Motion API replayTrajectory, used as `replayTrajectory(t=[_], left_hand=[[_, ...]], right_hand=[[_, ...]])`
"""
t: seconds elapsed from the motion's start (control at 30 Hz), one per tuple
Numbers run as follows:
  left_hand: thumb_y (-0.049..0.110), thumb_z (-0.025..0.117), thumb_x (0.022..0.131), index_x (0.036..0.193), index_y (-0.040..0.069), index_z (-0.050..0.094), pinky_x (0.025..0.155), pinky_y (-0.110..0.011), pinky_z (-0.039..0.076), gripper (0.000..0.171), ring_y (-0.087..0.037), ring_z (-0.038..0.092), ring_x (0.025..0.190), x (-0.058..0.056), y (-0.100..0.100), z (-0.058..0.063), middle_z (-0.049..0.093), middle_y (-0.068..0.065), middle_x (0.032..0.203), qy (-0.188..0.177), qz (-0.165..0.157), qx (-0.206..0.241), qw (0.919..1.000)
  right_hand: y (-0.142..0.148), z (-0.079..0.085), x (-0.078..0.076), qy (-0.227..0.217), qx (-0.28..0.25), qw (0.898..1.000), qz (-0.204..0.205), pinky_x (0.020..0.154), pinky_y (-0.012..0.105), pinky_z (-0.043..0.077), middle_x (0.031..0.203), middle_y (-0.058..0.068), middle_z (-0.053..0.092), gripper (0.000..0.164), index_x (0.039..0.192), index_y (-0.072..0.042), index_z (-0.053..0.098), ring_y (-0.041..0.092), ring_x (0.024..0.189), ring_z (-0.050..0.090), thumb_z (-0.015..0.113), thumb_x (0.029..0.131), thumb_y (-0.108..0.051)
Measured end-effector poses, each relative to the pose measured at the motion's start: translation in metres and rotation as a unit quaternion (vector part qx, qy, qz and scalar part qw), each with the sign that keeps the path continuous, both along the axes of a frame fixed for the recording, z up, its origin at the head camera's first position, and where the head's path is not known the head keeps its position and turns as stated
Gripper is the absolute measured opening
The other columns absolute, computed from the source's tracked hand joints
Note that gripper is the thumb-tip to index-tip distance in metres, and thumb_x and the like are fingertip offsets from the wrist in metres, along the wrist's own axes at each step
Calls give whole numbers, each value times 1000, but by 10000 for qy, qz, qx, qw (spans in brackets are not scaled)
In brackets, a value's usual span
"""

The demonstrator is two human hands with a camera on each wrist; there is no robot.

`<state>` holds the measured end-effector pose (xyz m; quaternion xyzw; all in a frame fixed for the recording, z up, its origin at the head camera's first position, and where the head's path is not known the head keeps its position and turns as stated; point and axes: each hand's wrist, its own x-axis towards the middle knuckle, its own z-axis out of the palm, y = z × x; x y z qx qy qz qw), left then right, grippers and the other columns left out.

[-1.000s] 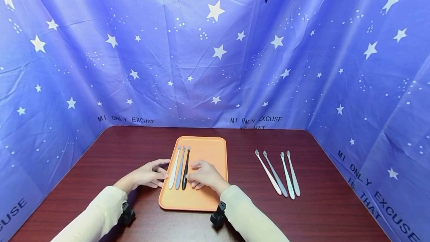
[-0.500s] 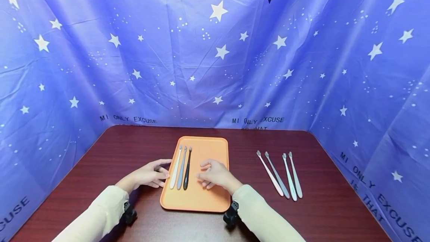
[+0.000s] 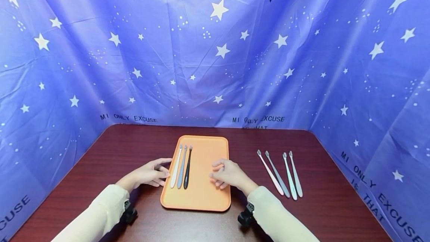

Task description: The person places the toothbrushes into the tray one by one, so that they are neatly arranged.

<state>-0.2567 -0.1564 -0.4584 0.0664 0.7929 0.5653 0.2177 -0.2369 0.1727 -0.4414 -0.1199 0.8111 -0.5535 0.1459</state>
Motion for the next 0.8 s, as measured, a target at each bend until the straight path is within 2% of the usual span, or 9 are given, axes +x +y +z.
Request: replayTrajectory(t=[0.27, 0.53, 0.8], left_hand=[[10, 70, 91, 153, 8, 37, 68, -39, 56, 70, -28, 73, 78, 0, -1, 0, 64, -10, 109, 11, 32, -23, 10000], [10, 69, 92, 153, 8, 37, 66, -37, 55, 69, -26, 73, 76, 0, 0, 2, 64, -10, 108, -12, 52, -54, 10000], [10, 69, 92, 153, 7, 37, 66, -37, 56, 69, -26, 73, 76, 1, 0, 2, 65, -10, 108, 30, 45, -49, 10000]], right_hand=[[24, 3, 6, 107, 15, 9999, -15, 54, 38, 57, 77, 12, 64, 44, 122, 10, 55, 20, 61, 67, 74, 88, -10], [53, 6, 12, 250, 298, 9991, -142, 55, 40, 57, 77, 12, 67, 40, 120, 8, 57, 22, 63, 67, 74, 89, -12], [87, 6, 19, 166, 392, 9987, -272, 57, 43, 57, 79, 12, 66, 41, 122, 9, 56, 25, 66, 67, 72, 92, -15]])
